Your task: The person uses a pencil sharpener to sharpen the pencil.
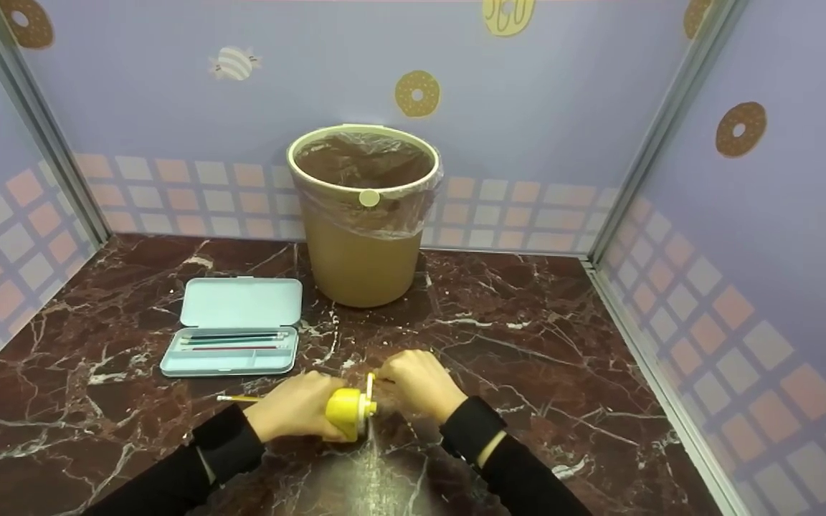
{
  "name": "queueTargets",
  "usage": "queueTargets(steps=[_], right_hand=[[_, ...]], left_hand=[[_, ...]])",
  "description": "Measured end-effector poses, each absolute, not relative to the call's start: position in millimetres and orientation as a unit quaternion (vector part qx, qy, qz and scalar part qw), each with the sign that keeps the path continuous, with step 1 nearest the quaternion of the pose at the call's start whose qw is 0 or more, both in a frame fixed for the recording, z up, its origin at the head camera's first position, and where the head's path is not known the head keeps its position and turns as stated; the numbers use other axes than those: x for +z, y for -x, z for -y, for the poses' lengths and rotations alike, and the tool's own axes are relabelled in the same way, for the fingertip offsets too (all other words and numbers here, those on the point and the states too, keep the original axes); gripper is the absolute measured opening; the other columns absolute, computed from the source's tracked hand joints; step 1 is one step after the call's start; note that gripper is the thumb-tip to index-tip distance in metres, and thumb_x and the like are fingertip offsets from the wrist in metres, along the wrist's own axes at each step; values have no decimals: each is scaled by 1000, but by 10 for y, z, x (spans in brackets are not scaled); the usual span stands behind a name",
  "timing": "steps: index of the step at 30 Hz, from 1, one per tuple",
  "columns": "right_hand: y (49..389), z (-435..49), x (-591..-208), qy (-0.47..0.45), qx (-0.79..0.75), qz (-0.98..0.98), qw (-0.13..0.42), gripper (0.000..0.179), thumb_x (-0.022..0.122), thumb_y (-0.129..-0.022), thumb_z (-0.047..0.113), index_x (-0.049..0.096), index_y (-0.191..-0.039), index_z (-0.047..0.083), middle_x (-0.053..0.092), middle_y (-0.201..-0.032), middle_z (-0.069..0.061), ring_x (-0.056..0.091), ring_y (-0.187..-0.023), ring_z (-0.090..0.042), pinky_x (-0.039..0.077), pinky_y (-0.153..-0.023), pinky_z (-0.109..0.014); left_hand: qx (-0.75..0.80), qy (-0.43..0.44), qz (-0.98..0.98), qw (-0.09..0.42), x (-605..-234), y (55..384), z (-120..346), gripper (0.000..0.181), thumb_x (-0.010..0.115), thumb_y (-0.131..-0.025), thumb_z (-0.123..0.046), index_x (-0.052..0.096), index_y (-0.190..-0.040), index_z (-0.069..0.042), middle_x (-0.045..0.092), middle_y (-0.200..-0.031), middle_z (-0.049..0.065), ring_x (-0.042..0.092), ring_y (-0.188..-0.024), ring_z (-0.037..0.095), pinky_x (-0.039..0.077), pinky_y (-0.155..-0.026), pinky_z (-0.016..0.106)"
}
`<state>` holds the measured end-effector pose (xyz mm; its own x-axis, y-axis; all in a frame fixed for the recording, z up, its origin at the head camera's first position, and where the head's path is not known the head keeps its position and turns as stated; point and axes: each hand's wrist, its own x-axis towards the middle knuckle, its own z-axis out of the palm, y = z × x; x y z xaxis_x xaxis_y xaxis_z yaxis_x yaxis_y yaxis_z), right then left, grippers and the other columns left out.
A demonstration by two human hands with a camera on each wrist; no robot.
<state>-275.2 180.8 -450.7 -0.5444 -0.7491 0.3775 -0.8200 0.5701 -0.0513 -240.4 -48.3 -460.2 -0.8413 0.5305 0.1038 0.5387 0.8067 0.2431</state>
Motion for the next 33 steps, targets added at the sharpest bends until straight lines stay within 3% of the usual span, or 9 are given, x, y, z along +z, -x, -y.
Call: queueTargets(steps=[14, 18, 23, 33], right_hand=[[2809, -1803, -4704, -472, 121, 862, 139, 3, 79, -87, 13, 80, -87, 15, 79, -81, 3, 74, -71, -10, 59, -66, -26], [2771, -1800, -4750, -468, 126, 867, 116, 11, 80, -83, 9, 75, -75, 14, 75, -72, 4, 66, -62, -7, 54, -60, -24], [2689, -1805, -4809, -464, 123, 872, 94, 27, 83, -80, 15, 63, -64, 12, 64, -61, 4, 49, -54, -3, 43, -53, -20], [2542, -1812, -4871, -467, 140, 869, 87, 17, 81, -84, 22, 74, -71, 14, 73, -68, 5, 65, -60, -3, 52, -58, -16]], left_hand=[[-135, 285, 949, 24, -4611, 2411, 484, 49, 96, -59, -41, 67, -83, -10, 70, -74, 1, 61, -63, 17, 53, -59, 29], [-137, 286, 948, 28, -4616, 2407, 488, 49, 96, -59, -42, 67, -83, -10, 70, -74, 1, 61, -62, 17, 53, -59, 28], [-136, 284, 949, 32, -4617, 2400, 492, 48, 96, -59, -42, 67, -82, -11, 70, -74, 1, 62, -63, 17, 54, -59, 29], [-140, 277, 950, 28, -4611, 2389, 479, 49, 97, -58, -41, 68, -83, -10, 70, -75, 2, 61, -63, 17, 54, -59, 29]])
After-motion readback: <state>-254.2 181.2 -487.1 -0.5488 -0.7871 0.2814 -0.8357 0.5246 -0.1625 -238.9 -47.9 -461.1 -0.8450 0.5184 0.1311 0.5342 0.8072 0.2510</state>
